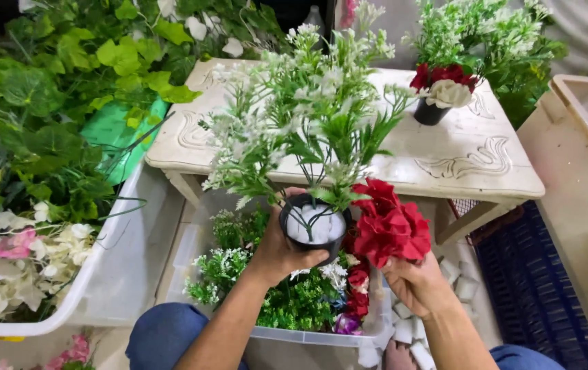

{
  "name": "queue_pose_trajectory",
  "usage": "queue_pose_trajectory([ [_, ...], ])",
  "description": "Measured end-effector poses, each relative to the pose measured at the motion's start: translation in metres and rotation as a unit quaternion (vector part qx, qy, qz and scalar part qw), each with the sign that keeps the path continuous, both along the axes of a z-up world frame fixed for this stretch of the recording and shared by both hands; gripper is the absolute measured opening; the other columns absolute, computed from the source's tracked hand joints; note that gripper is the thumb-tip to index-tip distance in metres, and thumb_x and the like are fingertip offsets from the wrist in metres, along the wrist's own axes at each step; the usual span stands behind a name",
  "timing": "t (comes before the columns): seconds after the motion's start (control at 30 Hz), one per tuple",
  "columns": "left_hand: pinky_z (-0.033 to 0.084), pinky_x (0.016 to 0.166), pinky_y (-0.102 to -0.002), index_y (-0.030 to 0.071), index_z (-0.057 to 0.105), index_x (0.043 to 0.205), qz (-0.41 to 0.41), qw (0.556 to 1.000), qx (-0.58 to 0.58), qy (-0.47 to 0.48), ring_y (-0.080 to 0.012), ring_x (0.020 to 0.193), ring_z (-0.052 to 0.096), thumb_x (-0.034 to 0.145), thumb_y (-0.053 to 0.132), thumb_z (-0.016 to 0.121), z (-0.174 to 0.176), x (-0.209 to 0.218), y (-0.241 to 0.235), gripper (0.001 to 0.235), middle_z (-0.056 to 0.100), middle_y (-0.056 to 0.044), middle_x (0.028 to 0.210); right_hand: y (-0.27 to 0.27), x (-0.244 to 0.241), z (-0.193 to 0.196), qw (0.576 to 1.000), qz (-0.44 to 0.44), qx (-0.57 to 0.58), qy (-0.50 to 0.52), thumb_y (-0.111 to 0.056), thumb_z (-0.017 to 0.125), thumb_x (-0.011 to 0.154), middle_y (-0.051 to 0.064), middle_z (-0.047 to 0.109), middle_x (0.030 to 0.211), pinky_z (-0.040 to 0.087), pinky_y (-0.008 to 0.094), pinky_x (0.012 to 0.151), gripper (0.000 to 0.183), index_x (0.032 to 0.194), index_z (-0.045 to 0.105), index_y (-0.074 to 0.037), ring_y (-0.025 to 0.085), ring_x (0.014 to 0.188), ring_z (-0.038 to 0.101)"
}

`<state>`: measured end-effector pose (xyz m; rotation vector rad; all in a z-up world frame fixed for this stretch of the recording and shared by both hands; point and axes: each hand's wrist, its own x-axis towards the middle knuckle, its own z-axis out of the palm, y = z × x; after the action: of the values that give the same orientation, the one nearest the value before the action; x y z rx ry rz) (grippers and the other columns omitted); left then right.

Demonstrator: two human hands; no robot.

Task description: The person places white foam blocks into a black pot. They then insert several stems of artificial white flowers and greenery into the foam. Finally, they add a bunch of red artificial flowers to the arrangement.

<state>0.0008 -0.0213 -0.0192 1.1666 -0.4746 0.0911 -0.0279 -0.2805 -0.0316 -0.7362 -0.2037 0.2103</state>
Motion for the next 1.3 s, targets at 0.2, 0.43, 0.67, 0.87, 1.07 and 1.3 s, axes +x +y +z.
queue_pose_trajectory([
  [0.2,0.046,0.1,-0.04,0.004,0.027,0.142,-0.072,0.997,0.025,-0.018,-0.0246,0.109,0.06,0.059,0.028,0.088,0.026,0.001,0.009,0.106,0.058,-0.011,0.118,0.001,0.006,0.033,0.986,-0.013,-0.085,-0.141,-0.003,0.077,0.087,0.023,0.068,0.118,0.06,0.03,0.064,0.05,0.132,0.055,0.006,0.033,0.089,0.075],
  [0.43,0.047,0.108,-0.048,0.006,0.037,0.146,-0.22,0.97,-0.102,0.034,-0.0341,0.124,0.057,0.064,0.007,0.088,0.047,0.015,0.004,0.097,0.058,-0.016,0.134,-0.007,0.01,0.09,0.944,-0.132,-0.207,-0.222,-0.004,0.075,0.083,0.017,0.069,0.118,0.058,0.032,0.078,0.058,0.137,0.054,0.005,0.027,0.095,0.071],
  [0.67,0.046,0.113,-0.05,0.007,0.031,0.155,-0.288,0.948,-0.128,0.035,-0.0339,0.131,0.054,0.066,0.016,0.085,0.046,0.012,-0.01,0.105,0.05,-0.017,0.147,-0.003,-0.002,0.074,0.846,-0.292,-0.406,-0.183,0.001,0.082,0.065,0.009,0.073,0.104,0.055,0.03,0.083,0.079,0.138,0.054,-0.001,0.02,0.086,0.068],
  [0.87,0.047,0.114,-0.05,0.005,0.037,0.15,-0.266,0.952,-0.151,-0.005,-0.0327,0.13,0.056,0.074,0.034,0.097,0.03,0.017,-0.022,0.101,0.054,-0.018,0.143,0.017,-0.001,0.079,0.775,-0.334,-0.47,-0.257,-0.012,0.088,0.057,0.012,0.069,0.109,0.053,0.03,0.088,0.094,0.138,0.042,0.003,0.02,0.089,0.068],
  [1.07,0.051,0.098,-0.039,-0.004,0.05,0.137,-0.141,0.983,-0.101,0.061,-0.0252,0.107,0.066,0.067,0.024,0.092,0.012,0.014,-0.016,0.087,0.068,-0.015,0.121,0.026,0.007,0.076,0.734,-0.338,-0.497,-0.315,-0.025,0.093,0.058,0.013,0.058,0.125,0.051,0.032,0.091,0.089,0.13,0.053,0.007,0.021,0.1,0.062],
  [1.3,0.045,0.1,-0.039,-0.004,0.028,0.155,-0.106,0.993,-0.052,0.009,-0.0249,0.104,0.063,0.069,0.026,0.086,0.024,0.016,-0.014,0.108,0.063,-0.012,0.119,0.027,0.015,0.08,0.784,-0.313,-0.471,-0.255,-0.029,0.091,0.055,0.01,0.073,0.107,0.053,0.029,0.089,0.098,0.136,0.049,0.005,0.018,0.089,0.07],
])
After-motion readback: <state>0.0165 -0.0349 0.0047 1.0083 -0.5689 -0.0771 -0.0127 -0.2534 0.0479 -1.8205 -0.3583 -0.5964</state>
